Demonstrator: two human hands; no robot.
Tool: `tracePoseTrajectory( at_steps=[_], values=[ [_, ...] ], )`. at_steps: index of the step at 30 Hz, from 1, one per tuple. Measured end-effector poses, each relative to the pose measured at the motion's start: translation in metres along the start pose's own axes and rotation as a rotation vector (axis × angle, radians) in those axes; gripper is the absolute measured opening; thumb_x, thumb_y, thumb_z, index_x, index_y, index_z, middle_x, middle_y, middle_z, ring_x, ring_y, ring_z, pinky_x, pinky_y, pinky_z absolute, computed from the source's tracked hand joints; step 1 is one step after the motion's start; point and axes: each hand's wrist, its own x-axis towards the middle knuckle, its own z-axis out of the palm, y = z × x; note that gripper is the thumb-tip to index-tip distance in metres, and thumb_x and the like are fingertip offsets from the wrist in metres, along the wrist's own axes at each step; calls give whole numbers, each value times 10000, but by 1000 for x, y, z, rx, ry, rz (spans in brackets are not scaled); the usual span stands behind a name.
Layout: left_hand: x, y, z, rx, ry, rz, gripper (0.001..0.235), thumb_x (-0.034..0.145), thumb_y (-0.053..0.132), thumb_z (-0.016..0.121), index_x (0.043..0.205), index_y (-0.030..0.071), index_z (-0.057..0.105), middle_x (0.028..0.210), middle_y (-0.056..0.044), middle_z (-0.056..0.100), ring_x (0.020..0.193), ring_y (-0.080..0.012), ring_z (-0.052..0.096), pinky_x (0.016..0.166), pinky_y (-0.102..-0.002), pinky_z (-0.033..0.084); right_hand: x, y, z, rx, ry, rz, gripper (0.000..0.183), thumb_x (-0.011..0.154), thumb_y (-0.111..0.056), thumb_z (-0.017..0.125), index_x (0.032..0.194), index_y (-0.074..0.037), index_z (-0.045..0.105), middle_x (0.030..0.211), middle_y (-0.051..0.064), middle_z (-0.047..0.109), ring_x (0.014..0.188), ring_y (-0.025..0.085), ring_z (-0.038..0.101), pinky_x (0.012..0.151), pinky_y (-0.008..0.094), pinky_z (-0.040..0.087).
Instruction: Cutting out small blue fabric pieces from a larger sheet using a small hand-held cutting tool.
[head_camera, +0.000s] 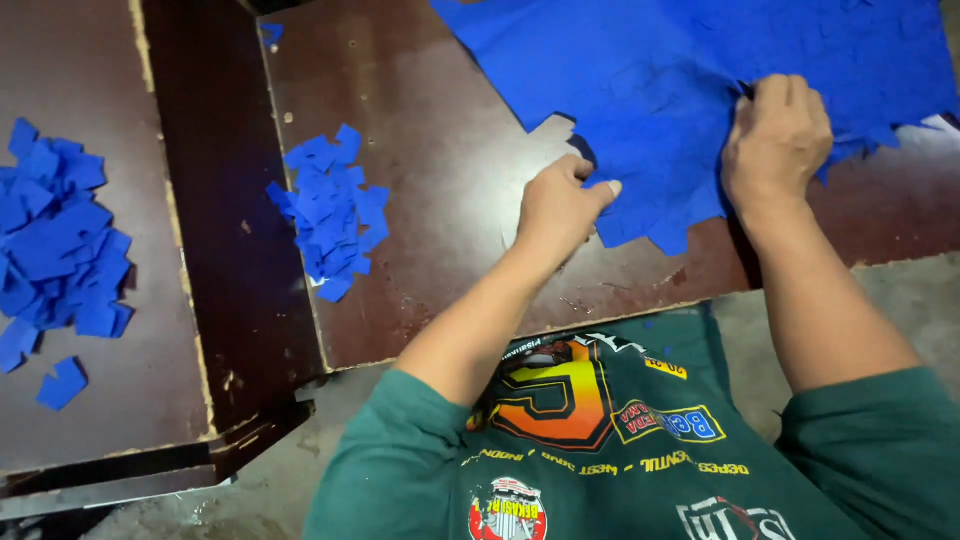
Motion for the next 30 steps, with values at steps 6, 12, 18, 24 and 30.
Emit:
tracePoseTrajectory(
  at_steps=[6, 12, 18, 24, 30],
  values=[
    [13, -9, 0, -142, -64, -54, 202, 848, 132, 689, 702, 116, 549, 514, -62, 570, 423, -167, 591, 483, -324, 491, 8, -5, -4, 105, 29, -16, 139, 985, -50, 764, 1049, -42, 641, 997, 136, 652, 842, 342, 632, 691, 437, 503],
    [10, -9, -2, -243, -51, -85, 191, 871, 164, 697, 726, 104, 587, 446, -86, 545, 399, -159, 519, 505, -303, 457, 21, -18, -36, 510, 137, -38, 26, 1095, 67, 620, 1075, 77, 633, 1097, 227, 635, 993, 370, 618, 823, 474, 470],
    [21, -29, 8, -337, -7, 14, 129, 871, 117, 681, 885, -2, 632, 518, -79, 568, 399, -137, 571, 406, -271, 482, 3, -71, -84, 987, -399, 518, 209, 1175, -158, 445, 1259, -37, 593, 820, 108, 604, 679, 210, 572, 593, 350, 478],
    [17, -38, 5, -459, -37, 81, 263, 843, 4, 643, 1064, -138, 664, 614, -114, 625, 450, -131, 654, 389, -203, 520, -13, -111, -117, 1215, -902, 732, 311, 1014, -159, 516, 1274, -25, 622, 728, 175, 653, 531, 238, 609, 431, 377, 534],
    [12, -40, 1, -488, -41, 105, 219, 858, 6, 648, 1039, -113, 683, 617, -115, 639, 458, -124, 653, 389, -193, 509, -14, -130, -133, 1320, -968, 906, 410, 1015, -150, 490, 1370, 9, 618, 775, 235, 675, 512, 214, 612, 393, 354, 567]
  ],
)
